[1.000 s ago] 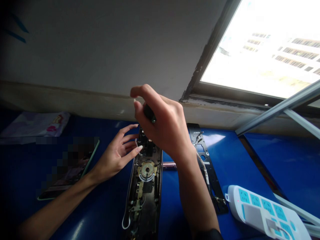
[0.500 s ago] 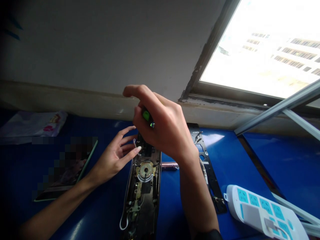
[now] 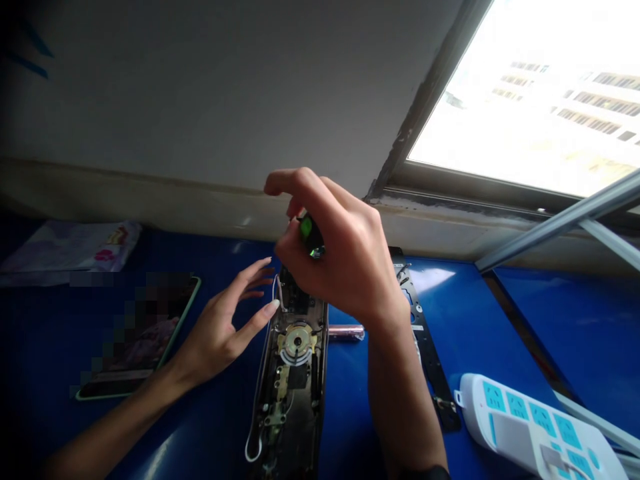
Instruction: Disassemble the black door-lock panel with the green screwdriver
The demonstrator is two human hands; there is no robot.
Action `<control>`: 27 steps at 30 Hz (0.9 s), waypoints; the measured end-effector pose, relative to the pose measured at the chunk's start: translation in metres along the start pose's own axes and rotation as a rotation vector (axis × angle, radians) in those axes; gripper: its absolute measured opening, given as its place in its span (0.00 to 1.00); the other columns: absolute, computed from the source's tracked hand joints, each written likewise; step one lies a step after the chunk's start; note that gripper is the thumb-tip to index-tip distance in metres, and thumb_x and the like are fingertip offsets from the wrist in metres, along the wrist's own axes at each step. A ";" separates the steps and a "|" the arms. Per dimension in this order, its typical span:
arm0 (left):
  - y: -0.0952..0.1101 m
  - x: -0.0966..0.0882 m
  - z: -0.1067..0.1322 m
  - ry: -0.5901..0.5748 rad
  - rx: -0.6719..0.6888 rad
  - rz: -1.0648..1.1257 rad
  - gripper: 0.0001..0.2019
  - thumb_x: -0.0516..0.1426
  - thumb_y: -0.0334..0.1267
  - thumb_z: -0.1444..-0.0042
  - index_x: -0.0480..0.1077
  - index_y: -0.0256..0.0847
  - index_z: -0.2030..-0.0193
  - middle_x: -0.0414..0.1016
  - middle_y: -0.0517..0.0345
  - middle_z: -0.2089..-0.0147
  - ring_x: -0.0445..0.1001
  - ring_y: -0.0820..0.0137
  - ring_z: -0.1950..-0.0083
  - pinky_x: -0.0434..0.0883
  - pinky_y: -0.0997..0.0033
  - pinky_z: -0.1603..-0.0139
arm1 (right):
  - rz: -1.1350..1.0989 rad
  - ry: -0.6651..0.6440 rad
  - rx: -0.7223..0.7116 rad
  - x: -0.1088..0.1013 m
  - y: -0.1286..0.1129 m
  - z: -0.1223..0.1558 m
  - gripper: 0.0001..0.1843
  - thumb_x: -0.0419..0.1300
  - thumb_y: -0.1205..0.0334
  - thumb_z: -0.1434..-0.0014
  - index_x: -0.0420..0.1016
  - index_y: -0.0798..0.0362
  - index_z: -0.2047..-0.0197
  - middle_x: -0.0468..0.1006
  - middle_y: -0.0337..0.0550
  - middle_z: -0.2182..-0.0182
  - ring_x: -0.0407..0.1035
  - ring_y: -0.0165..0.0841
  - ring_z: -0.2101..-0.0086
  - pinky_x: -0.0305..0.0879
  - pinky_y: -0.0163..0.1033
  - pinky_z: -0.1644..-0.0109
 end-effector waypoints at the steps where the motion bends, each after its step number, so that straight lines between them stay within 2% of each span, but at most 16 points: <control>1: 0.001 0.000 0.001 -0.006 0.012 -0.041 0.35 0.60 0.51 0.34 0.55 0.47 0.24 0.67 0.45 0.28 0.70 0.50 0.30 0.72 0.45 0.32 | -0.030 -0.007 -0.001 0.000 0.000 0.001 0.20 0.56 0.72 0.39 0.71 0.41 0.48 0.82 0.40 0.55 0.77 0.34 0.63 0.79 0.42 0.58; 3: 0.001 0.002 0.001 -0.014 0.034 -0.092 0.37 0.60 0.51 0.35 0.53 0.48 0.23 0.63 0.46 0.25 0.65 0.50 0.27 0.67 0.44 0.28 | -0.051 -0.019 0.009 0.001 0.000 0.002 0.19 0.57 0.72 0.40 0.71 0.41 0.49 0.81 0.39 0.54 0.78 0.35 0.62 0.79 0.42 0.58; 7: -0.003 0.004 0.002 -0.016 0.037 -0.121 0.39 0.61 0.52 0.36 0.53 0.46 0.22 0.63 0.46 0.25 0.65 0.50 0.27 0.65 0.43 0.27 | 0.040 -0.021 0.028 0.000 0.001 0.000 0.05 0.59 0.60 0.32 0.73 0.44 0.53 0.81 0.39 0.65 0.76 0.33 0.69 0.78 0.41 0.61; 8: -0.005 0.005 0.001 -0.014 0.035 -0.125 0.39 0.60 0.52 0.36 0.54 0.46 0.22 0.63 0.46 0.25 0.66 0.50 0.27 0.65 0.43 0.27 | 0.048 -0.015 0.018 0.000 0.000 -0.001 0.04 0.60 0.58 0.31 0.74 0.45 0.54 0.81 0.39 0.66 0.75 0.33 0.70 0.78 0.41 0.61; 11: -0.008 0.005 0.000 -0.004 0.044 -0.149 0.38 0.59 0.54 0.35 0.56 0.44 0.23 0.63 0.45 0.25 0.66 0.50 0.27 0.65 0.43 0.27 | -0.003 -0.005 -0.002 -0.001 0.000 0.000 0.06 0.60 0.60 0.30 0.74 0.45 0.51 0.82 0.38 0.64 0.75 0.32 0.69 0.77 0.41 0.60; 15: -0.008 0.003 -0.001 0.020 0.079 -0.235 0.37 0.58 0.55 0.35 0.56 0.43 0.24 0.63 0.45 0.25 0.63 0.51 0.26 0.63 0.44 0.25 | -0.067 -0.067 0.047 0.001 0.006 0.004 0.21 0.58 0.68 0.36 0.70 0.40 0.43 0.81 0.39 0.55 0.75 0.37 0.65 0.78 0.45 0.58; 17: -0.006 0.002 0.001 0.031 0.092 -0.315 0.38 0.56 0.57 0.34 0.54 0.44 0.23 0.62 0.44 0.25 0.60 0.51 0.24 0.61 0.42 0.24 | -0.072 -0.077 0.060 0.001 0.007 0.005 0.23 0.60 0.69 0.38 0.69 0.38 0.43 0.81 0.40 0.54 0.75 0.38 0.65 0.77 0.47 0.58; 19: -0.003 0.000 0.003 0.038 0.086 -0.436 0.39 0.54 0.59 0.33 0.52 0.46 0.21 0.58 0.43 0.23 0.54 0.47 0.22 0.58 0.36 0.24 | -0.075 -0.064 0.042 0.001 0.006 0.005 0.20 0.61 0.67 0.37 0.70 0.40 0.44 0.81 0.40 0.57 0.73 0.36 0.68 0.77 0.45 0.59; 21: 0.000 -0.002 0.005 0.040 0.047 -0.567 0.39 0.52 0.62 0.33 0.50 0.51 0.20 0.51 0.43 0.20 0.46 0.39 0.20 0.55 0.25 0.27 | -0.076 -0.033 0.010 -0.001 0.004 0.003 0.15 0.61 0.65 0.35 0.71 0.43 0.46 0.80 0.39 0.61 0.71 0.32 0.71 0.76 0.42 0.61; 24: 0.001 -0.009 0.008 0.033 -0.062 -0.689 0.38 0.47 0.66 0.33 0.49 0.56 0.20 0.42 0.42 0.18 0.35 0.27 0.20 0.50 0.08 0.36 | -0.063 -0.007 -0.010 -0.001 0.003 0.002 0.10 0.61 0.63 0.32 0.72 0.45 0.48 0.79 0.38 0.65 0.68 0.30 0.73 0.74 0.40 0.64; 27: -0.004 -0.018 0.008 0.045 -0.172 -0.727 0.38 0.45 0.68 0.33 0.49 0.57 0.20 0.39 0.39 0.17 0.32 0.19 0.22 0.50 0.00 0.45 | -0.057 -0.006 -0.006 -0.001 0.004 0.002 0.10 0.61 0.63 0.31 0.72 0.45 0.47 0.79 0.38 0.65 0.68 0.29 0.73 0.74 0.40 0.63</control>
Point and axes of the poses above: each hand's wrist, its own z-axis away from the middle knuckle, its own x-axis out of the palm, y = z × x, the point moved 8 cm from there along -z, towards the middle knuckle
